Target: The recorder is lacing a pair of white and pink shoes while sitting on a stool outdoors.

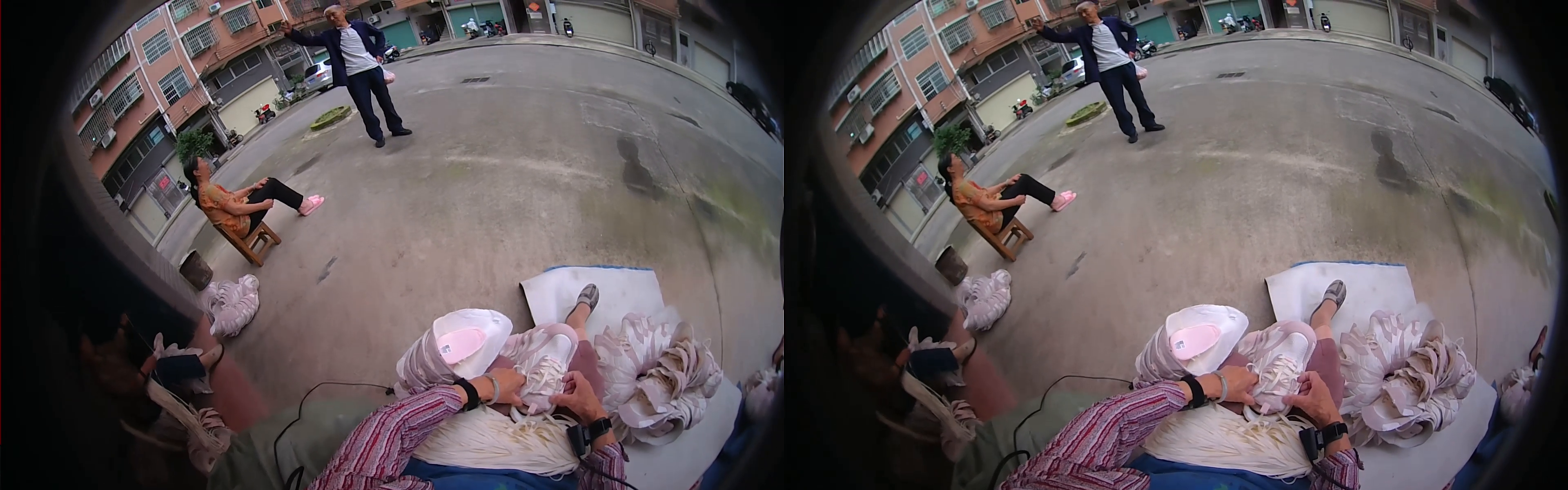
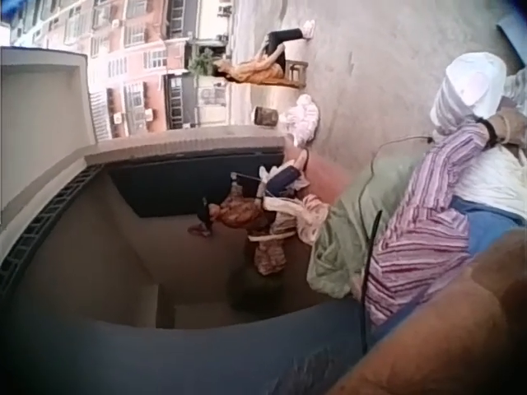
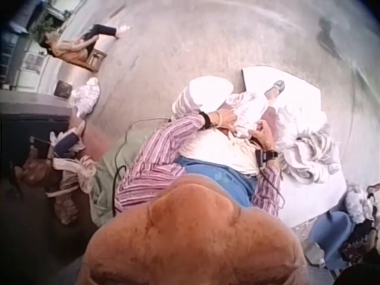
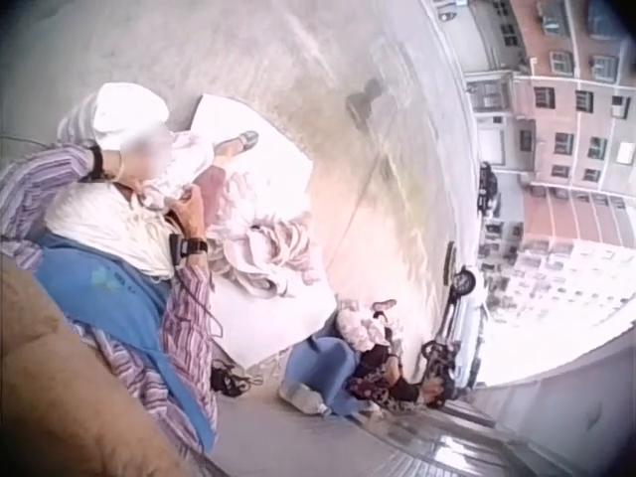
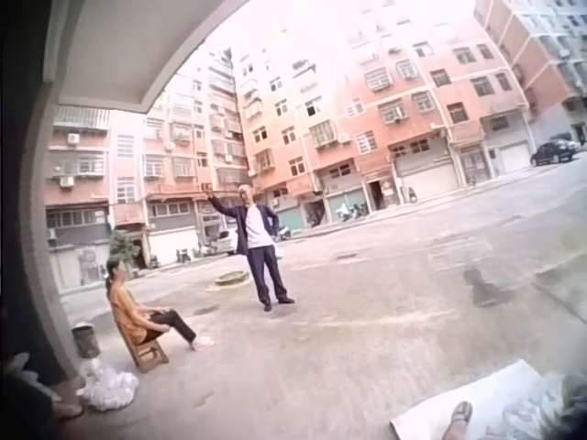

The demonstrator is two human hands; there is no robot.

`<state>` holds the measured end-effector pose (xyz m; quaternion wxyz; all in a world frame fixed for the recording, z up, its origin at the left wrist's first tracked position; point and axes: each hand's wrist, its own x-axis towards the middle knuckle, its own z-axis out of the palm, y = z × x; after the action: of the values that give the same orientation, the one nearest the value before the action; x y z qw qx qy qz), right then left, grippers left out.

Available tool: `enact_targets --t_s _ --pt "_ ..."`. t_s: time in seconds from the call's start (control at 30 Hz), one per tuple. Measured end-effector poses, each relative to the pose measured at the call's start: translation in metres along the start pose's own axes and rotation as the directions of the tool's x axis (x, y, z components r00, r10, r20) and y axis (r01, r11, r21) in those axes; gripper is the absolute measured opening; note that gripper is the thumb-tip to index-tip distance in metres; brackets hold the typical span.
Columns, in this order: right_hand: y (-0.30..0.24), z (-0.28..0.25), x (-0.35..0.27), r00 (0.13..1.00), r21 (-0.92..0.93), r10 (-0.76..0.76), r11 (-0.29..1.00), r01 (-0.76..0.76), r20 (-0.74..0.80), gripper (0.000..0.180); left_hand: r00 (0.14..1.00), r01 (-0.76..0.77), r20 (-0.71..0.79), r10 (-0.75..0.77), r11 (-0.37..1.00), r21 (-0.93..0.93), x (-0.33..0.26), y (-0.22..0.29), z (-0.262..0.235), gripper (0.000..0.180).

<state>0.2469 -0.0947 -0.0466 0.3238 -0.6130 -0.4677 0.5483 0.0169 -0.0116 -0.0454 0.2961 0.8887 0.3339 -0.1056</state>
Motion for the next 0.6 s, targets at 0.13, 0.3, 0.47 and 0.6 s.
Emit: enact_targets --t_s 0.13,0.3,0.47,0.6 --pt "0.005 0.0 0.0 1.0 0.017 -0.006 1.0 0.006 0.007 0.052 0.999 0.007 0.036 -0.008 1.0 0.015 0.0 0.001 0.001 0.039" --pt "0.01 0.001 0.0 1.0 -0.016 -0.021 1.0 0.021 -0.011 0.052 0.994 -0.032 0.105 0.023 0.996 0.082 0.0 0.001 -0.001 0.037" --pt "0.003 0.001 -0.001 1.0 -0.015 -0.005 1.0 0.005 0.0 0.052 0.995 -0.019 0.097 0.016 0.999 0.035 0.001 0.001 -0.001 0.036" --pt "0.015 0.0 0.004 1.0 0.058 -0.005 0.998 0.005 0.01 0.052 0.998 0.004 0.062 -0.004 1.0 0.012 0.001 0.0 0.0 0.036"
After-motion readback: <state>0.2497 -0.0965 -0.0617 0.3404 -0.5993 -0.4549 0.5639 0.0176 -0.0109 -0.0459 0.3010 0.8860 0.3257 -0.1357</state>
